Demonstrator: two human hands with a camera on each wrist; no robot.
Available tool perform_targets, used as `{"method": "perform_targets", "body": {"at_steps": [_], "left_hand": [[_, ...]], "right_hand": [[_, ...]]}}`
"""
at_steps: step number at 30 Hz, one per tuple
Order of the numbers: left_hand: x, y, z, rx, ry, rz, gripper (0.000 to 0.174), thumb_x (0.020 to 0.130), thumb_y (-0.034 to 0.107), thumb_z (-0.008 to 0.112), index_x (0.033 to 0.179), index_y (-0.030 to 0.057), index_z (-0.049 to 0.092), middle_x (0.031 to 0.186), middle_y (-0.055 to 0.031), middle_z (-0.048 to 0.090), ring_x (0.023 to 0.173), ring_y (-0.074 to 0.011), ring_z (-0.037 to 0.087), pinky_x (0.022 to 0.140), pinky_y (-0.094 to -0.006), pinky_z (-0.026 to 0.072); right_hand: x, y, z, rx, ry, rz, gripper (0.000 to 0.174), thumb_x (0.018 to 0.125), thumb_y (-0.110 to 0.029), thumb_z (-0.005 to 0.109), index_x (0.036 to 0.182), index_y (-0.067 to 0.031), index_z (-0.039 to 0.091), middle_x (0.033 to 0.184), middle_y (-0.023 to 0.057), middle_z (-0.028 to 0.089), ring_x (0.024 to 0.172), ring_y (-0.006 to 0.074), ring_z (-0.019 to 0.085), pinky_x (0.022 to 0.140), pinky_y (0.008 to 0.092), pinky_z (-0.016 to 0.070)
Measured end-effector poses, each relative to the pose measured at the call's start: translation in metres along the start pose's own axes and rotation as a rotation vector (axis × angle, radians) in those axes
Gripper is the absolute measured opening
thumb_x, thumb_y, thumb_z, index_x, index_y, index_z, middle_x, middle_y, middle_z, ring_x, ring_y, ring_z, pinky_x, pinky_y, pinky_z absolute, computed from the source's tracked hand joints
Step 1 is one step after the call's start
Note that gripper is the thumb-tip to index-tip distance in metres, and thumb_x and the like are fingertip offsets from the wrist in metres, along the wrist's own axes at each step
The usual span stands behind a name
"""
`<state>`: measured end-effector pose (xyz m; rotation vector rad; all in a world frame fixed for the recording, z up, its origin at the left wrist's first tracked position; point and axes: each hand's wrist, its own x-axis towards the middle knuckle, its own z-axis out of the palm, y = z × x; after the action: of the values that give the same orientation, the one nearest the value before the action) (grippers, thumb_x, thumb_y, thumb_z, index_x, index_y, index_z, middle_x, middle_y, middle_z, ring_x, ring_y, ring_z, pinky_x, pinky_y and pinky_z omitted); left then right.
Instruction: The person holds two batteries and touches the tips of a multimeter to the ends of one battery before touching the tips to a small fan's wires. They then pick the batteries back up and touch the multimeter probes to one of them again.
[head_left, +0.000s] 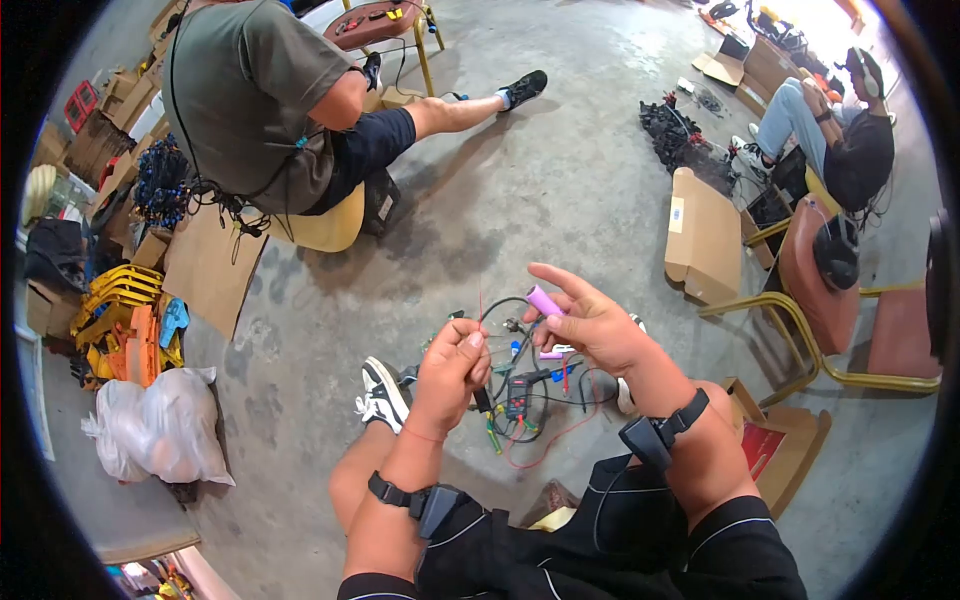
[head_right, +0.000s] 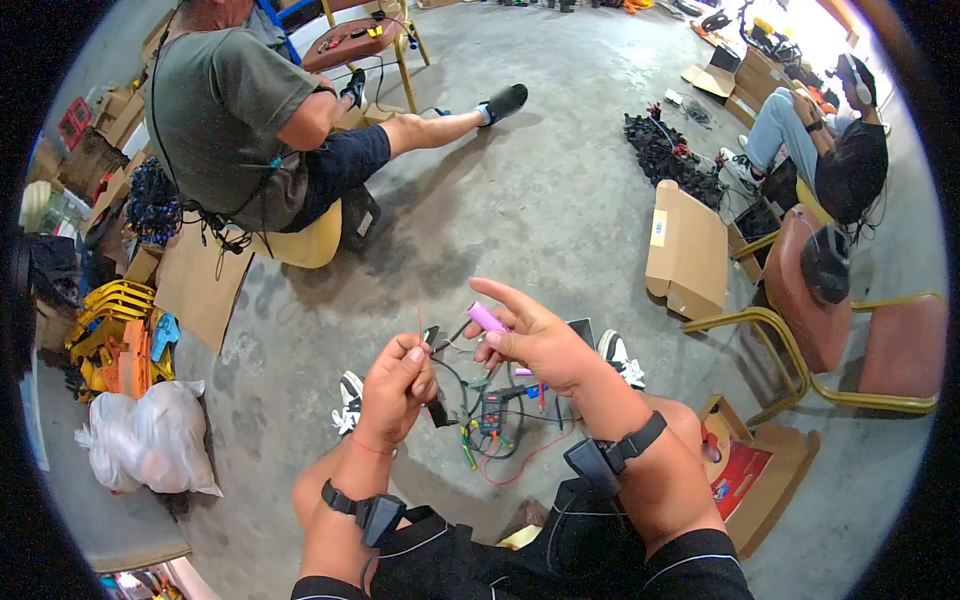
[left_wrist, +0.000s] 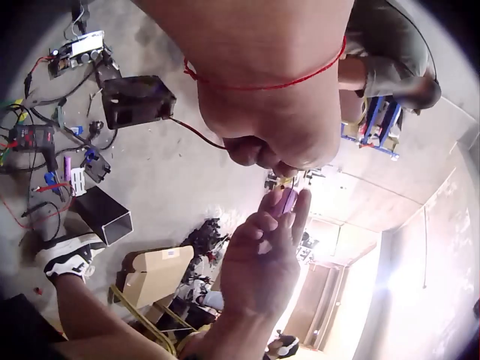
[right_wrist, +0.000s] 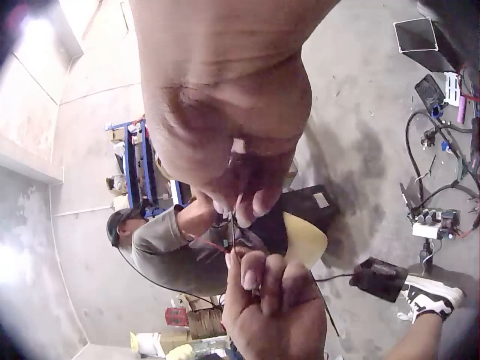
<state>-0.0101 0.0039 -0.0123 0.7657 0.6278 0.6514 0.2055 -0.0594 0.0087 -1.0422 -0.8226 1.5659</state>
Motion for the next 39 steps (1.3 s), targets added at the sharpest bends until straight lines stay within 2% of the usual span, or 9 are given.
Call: {"method": "perform_targets", "body": {"at_steps": [3,5,11,14,18,24,26,33,39], "left_hand": [[-0.004,0.006,-0.001,-0.037,-0.085,-0.061,0.010,0.098,0.016,0.047,0.099,0.0069,0.051,0.057,0.0021,0.039,0.049,-0.0072,0.031,0.050,-0.0246,0.0258],[-0.006,0.008,0.003,-0.028,-0.125,-0.099,0.011,0.097,0.017,0.048,0.097,0.0066,0.051,0.055,0.0026,0.037,0.048,-0.0068,0.030,0.050,-0.0241,0.0250],[-0.005,0.006,0.006,-0.040,-0.138,-0.111,0.010,0.097,0.016,0.047,0.096,0.0065,0.051,0.056,0.0028,0.037,0.048,-0.0066,0.030,0.050,-0.0239,0.0244],[-0.005,0.005,0.005,-0.032,-0.147,-0.110,0.010,0.097,0.016,0.047,0.096,0.0063,0.051,0.056,0.0029,0.038,0.048,-0.0067,0.031,0.050,-0.0241,0.0244],[-0.005,0.005,0.006,-0.009,-0.148,-0.108,0.011,0.097,0.016,0.047,0.096,0.0061,0.051,0.056,0.0028,0.038,0.049,-0.0067,0.031,0.050,-0.0243,0.0245],[-0.003,-0.001,0.006,0.042,-0.130,-0.102,0.010,0.096,0.015,0.051,0.095,0.0057,0.052,0.060,0.0022,0.041,0.051,-0.0072,0.034,0.051,-0.0236,0.0266],[-0.003,-0.001,0.009,0.226,-0.114,-0.025,0.009,0.096,0.015,0.053,0.095,0.0054,0.052,0.062,0.0026,0.044,0.053,-0.0061,0.036,0.051,-0.0224,0.0286],[-0.004,-0.005,0.014,0.387,-0.067,0.046,0.007,0.095,0.012,0.054,0.095,0.0051,0.052,0.065,0.0033,0.048,0.057,-0.0043,0.040,0.053,-0.0210,0.0328],[-0.003,-0.002,0.013,0.402,-0.060,0.073,0.008,0.095,0.013,0.055,0.095,0.0050,0.052,0.066,0.0033,0.048,0.057,-0.0046,0.041,0.053,-0.0212,0.0334]], "right_hand": [[-0.001,0.006,-0.006,0.251,-0.093,-0.004,0.060,0.092,0.000,0.052,0.147,-0.0069,0.030,0.119,0.0133,0.054,0.095,0.0181,0.059,0.084,0.0320,0.0489],[0.000,0.006,-0.006,0.398,-0.174,0.030,0.062,0.092,-0.003,0.054,0.148,-0.0063,0.026,0.126,0.0158,0.048,0.108,0.0238,0.057,0.092,0.0357,0.0474],[-0.004,0.000,0.008,0.288,-0.131,-0.046,0.079,0.087,-0.005,0.064,0.149,-0.0072,0.016,0.137,0.0190,0.034,0.123,0.0334,0.050,0.104,0.0387,0.0425],[-0.005,-0.005,0.010,0.251,-0.097,-0.041,0.081,0.086,-0.005,0.066,0.150,-0.0075,0.015,0.138,0.0199,0.032,0.123,0.0336,0.049,0.103,0.0384,0.0431],[-0.005,-0.004,0.008,0.229,-0.071,-0.069,0.081,0.087,-0.008,0.067,0.150,-0.0078,0.016,0.137,0.0207,0.033,0.121,0.0333,0.052,0.100,0.0379,0.0453],[-0.003,-0.004,0.003,0.248,-0.004,0.007,0.078,0.089,-0.005,0.064,0.150,-0.0091,0.017,0.128,0.0208,0.045,0.106,0.0288,0.061,0.087,0.0352,0.0527],[-0.004,-0.004,0.005,0.302,0.069,-0.013,0.075,0.089,-0.004,0.063,0.149,-0.0091,0.018,0.124,0.0218,0.049,0.104,0.0276,0.062,0.085,0.0336,0.0538],[-0.002,-0.002,0.003,0.353,0.118,-0.043,0.075,0.087,-0.001,0.064,0.147,-0.0039,0.020,0.125,0.0227,0.049,0.104,0.0267,0.061,0.088,0.0331,0.0527],[-0.001,0.006,-0.001,0.290,0.106,-0.056,0.065,0.087,-0.004,0.066,0.141,0.0046,0.031,0.122,0.0196,0.053,0.106,0.0247,0.060,0.091,0.0333,0.0511]]}}
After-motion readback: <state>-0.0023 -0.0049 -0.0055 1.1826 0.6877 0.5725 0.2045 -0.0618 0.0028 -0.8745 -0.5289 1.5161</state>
